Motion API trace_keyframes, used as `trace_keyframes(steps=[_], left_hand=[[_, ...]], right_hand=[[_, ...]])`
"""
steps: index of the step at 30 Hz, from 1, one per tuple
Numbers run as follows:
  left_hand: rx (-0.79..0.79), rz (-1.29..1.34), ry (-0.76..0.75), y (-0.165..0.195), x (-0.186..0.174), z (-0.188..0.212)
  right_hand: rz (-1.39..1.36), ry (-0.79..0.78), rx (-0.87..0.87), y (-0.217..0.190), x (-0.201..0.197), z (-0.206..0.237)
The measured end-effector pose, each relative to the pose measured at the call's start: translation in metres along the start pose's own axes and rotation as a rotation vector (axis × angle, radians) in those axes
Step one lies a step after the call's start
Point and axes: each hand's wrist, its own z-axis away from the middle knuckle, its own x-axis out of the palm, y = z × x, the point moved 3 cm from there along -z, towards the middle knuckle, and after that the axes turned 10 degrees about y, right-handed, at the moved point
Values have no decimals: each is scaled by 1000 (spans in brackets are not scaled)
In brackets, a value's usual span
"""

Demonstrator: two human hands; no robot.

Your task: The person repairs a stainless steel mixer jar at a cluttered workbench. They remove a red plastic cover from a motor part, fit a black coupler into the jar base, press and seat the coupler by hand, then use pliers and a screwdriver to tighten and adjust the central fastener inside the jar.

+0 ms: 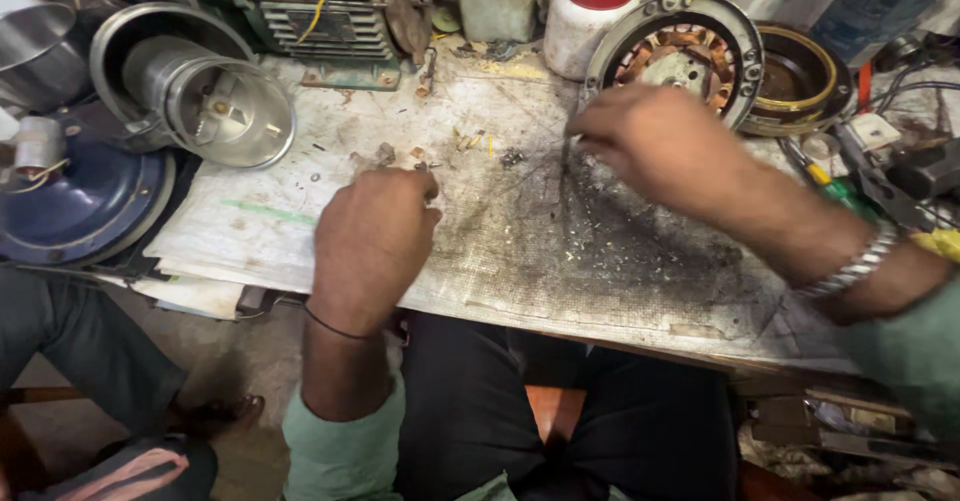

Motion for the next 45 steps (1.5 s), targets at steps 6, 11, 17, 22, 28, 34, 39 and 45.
trace_keyframes(steps=[6, 11, 17, 22, 28, 34, 39, 45], left_hand=[[-33, -43, -104, -11, -3, -3], [-65, -64, -137, -25, 14, -10], [-73, -110, -119, -37, 30, -19], [-91, -96, -71, -41, 30, -22], [-70, -92, -52, -34, 28, -21], [-45, -30, -2, -24, 18, -17], [-14, -15, 1, -10, 7, -18], [-113, -33, -105, 15, -3, -18]], right_hand=[[-233, -64, -64, -30, 43, -36], [-57, -214, -96, -35, 59, -48], [27, -210, -184, -34, 67, -52], [118, -259, -256, -31, 68, -54], [99, -331, -133, -32, 70, -57], [-62, -270, -16, -29, 64, -56], [-98, -255, 96, -22, 63, -50], [-19, -92, 23, -24, 61, -27]])
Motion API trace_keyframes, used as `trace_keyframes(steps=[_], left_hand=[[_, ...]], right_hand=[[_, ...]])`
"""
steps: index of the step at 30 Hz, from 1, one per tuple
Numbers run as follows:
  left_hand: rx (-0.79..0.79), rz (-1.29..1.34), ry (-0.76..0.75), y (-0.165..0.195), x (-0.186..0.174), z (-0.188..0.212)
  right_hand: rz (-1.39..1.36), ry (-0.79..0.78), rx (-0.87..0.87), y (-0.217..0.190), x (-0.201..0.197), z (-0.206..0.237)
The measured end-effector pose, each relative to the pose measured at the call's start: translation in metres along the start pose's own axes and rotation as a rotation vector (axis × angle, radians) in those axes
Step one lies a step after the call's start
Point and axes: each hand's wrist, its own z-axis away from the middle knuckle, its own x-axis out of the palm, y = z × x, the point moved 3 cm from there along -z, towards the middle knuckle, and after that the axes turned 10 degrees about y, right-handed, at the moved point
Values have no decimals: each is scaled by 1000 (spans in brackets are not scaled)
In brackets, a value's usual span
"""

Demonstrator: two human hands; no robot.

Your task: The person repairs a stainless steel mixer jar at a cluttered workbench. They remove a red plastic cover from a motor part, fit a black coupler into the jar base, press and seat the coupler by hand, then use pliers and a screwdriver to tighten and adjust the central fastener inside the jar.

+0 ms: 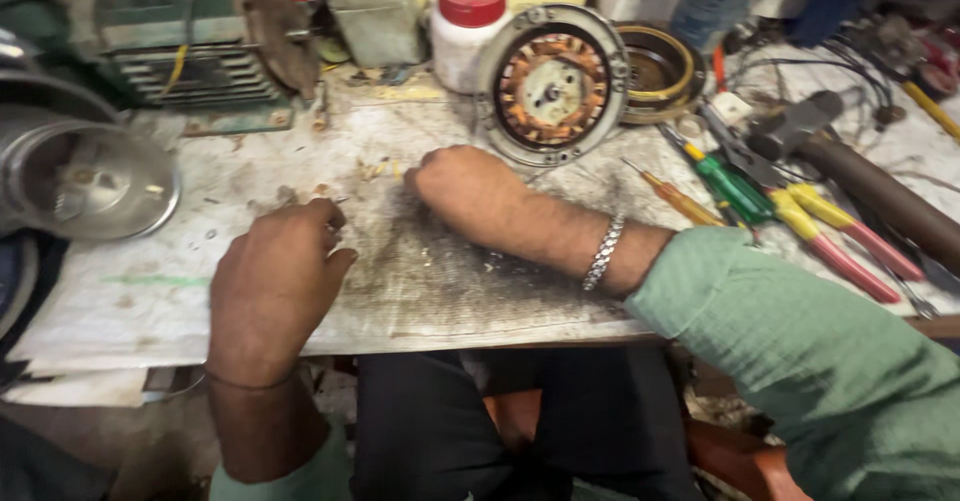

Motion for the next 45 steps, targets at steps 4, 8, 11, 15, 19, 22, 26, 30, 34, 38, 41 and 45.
trace_keyframes(steps=[4, 8, 11, 15, 19, 22, 26, 30, 34, 38, 41, 45], left_hand=[[6, -19, -18, 15, -2, 2], [2, -6, -26, 18, -3, 3], [5, -5, -26, 17, -2, 5], [30, 13, 0, 16, -2, 6], [49, 50, 47, 8, -7, 10], [45, 40, 65, 1, -8, 11], [80, 29, 105, -4, -4, 7], [111, -14, 119, -7, -1, 5], [110, 23, 125, -10, -3, 3], [72, 33, 87, -15, -4, -2], [96, 49, 110, -15, -4, -5], [77, 45, 103, -20, -1, -6]], right_hand=[[-4, -36, 16, 3, -4, 9], [-20, -17, 77, -1, -10, 11], [-31, -9, 86, -5, -10, 14], [-89, -93, 106, 0, -8, 13], [-212, -3, 215, 20, -14, 4], [-253, 131, 178, 28, -19, -4], [-247, 134, 225, 34, -14, -21], [-148, 163, 148, 40, -12, -49], [-114, 163, 192, 45, -14, -75], [-96, 149, 210, 43, -14, -93], [-83, 131, 196, 40, -11, -99], [-12, 123, 215, 39, -7, -98]])
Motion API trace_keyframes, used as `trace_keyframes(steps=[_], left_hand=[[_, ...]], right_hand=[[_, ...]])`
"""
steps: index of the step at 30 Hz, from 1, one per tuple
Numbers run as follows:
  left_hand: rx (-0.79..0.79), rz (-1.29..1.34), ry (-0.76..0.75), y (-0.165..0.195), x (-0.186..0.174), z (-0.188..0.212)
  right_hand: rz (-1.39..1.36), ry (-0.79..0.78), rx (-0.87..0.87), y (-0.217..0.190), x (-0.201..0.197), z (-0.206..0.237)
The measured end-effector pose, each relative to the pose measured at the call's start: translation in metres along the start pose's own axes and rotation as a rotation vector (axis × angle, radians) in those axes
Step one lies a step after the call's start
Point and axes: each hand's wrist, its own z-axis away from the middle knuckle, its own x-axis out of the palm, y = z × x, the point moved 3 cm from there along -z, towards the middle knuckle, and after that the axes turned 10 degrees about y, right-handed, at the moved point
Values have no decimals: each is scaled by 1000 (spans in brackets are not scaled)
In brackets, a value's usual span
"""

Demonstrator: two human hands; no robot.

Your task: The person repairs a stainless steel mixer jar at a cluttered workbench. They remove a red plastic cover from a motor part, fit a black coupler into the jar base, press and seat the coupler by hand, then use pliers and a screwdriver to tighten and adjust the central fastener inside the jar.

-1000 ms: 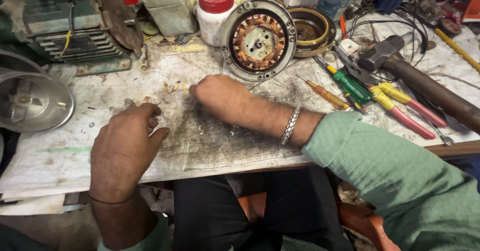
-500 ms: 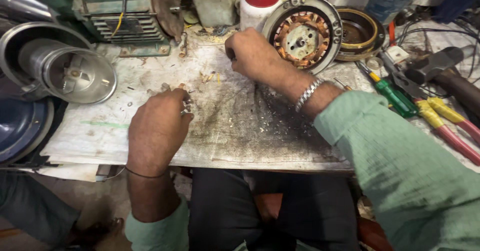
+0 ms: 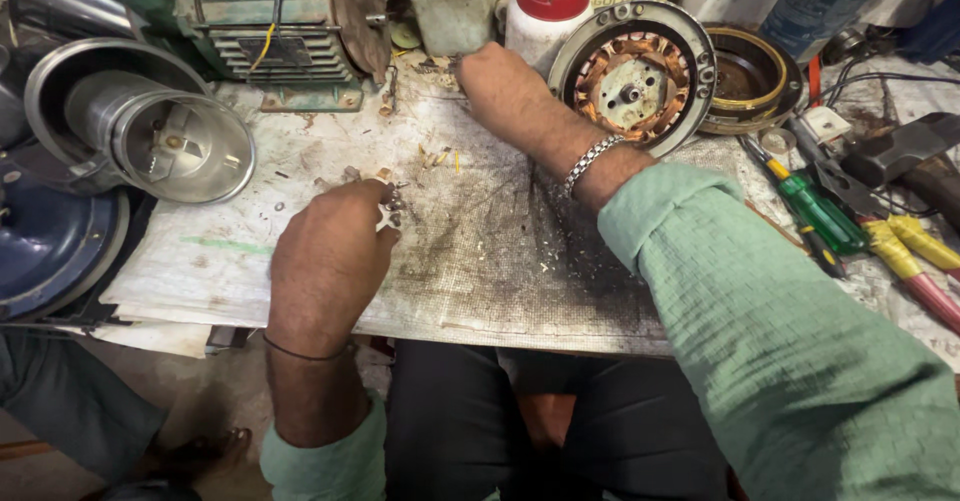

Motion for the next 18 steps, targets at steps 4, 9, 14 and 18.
trace_keyframes(steps=[4, 9, 14, 18], left_hand=[[-9, -39, -2, -10, 7, 0], [201, 94, 148, -11, 22, -2], [241, 78, 124, -9, 37, -10], [129, 50, -4, -15, 46, -18]], right_hand=[[110, -118, 1, -2, 5, 2], [172, -249, -10, -5, 2, 6], [112, -261, 36, 1, -16, 10], [32, -107, -71, 5, -50, 28]])
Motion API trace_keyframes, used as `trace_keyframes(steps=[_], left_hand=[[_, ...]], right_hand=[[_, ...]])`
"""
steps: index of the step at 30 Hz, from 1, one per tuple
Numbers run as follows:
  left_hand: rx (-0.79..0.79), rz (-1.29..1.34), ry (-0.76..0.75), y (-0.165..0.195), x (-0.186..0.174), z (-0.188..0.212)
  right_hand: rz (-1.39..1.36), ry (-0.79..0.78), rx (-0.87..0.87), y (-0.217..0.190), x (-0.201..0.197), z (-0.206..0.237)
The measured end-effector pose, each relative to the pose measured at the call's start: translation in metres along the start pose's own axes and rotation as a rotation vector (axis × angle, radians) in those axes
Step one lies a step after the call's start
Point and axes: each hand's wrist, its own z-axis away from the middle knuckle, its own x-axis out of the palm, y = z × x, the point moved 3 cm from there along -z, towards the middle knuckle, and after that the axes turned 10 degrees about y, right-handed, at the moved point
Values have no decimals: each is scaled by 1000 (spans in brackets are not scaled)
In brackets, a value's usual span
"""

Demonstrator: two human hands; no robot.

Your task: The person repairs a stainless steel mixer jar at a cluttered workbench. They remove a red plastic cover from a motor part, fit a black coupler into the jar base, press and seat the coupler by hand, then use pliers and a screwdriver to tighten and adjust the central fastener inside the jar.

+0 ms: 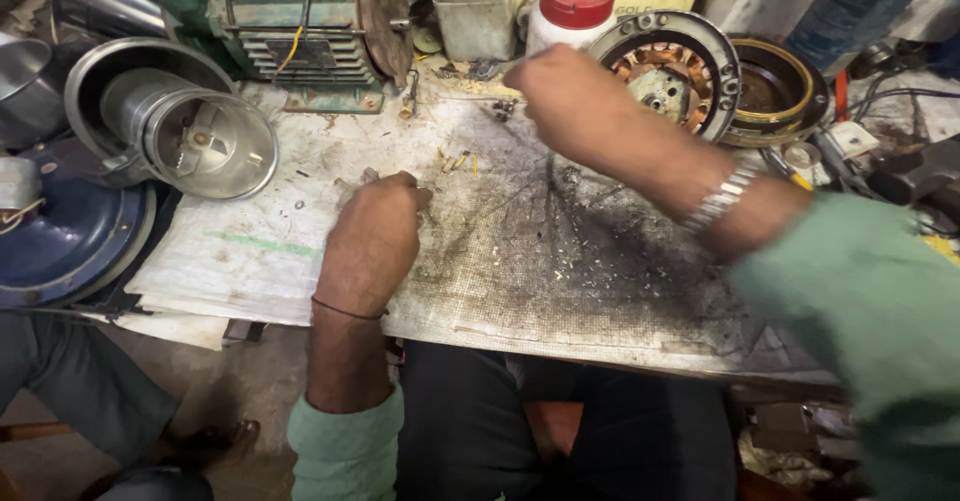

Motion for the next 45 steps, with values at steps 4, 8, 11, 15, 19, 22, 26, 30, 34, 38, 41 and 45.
trace_keyframes(steps=[4, 8, 11, 15, 19, 22, 26, 30, 34, 38, 41, 45], left_hand=[[17, -20, 49, -7, 7, -6], [106, -51, 62, -16, 15, -9], [99, -116, 70, -22, 20, -12], [111, -137, 63, -29, 19, -19], [-100, -86, 72, -45, 10, -23], [15, -137, 74, -49, 2, -28], [125, -100, 139, -40, -4, -26], [212, -56, 158, -21, -4, -25], [294, -156, 109, -2, 9, -31], [215, -265, 56, -1, 17, -40], [133, -315, -3, -6, 15, -43], [102, -473, -27, -4, 5, -47]], right_hand=[[-60, -36, 14, 9, -31, 54], [-74, -119, 102, -1, -50, 126], [-250, 36, 26, -25, -60, 187], [-443, 162, 0, -53, -38, 257], [-466, 305, 44, -75, 9, 296], [-477, 343, 52, -90, 39, 314], [-419, 276, -170, -86, 50, 322], [-360, 403, -30, -67, 27, 319], [-203, 493, 216, -49, -6, 312], [-244, 559, 325, -28, -23, 303], [-254, 541, 400, -21, -28, 299], [-212, 535, 440, -19, -34, 289]])
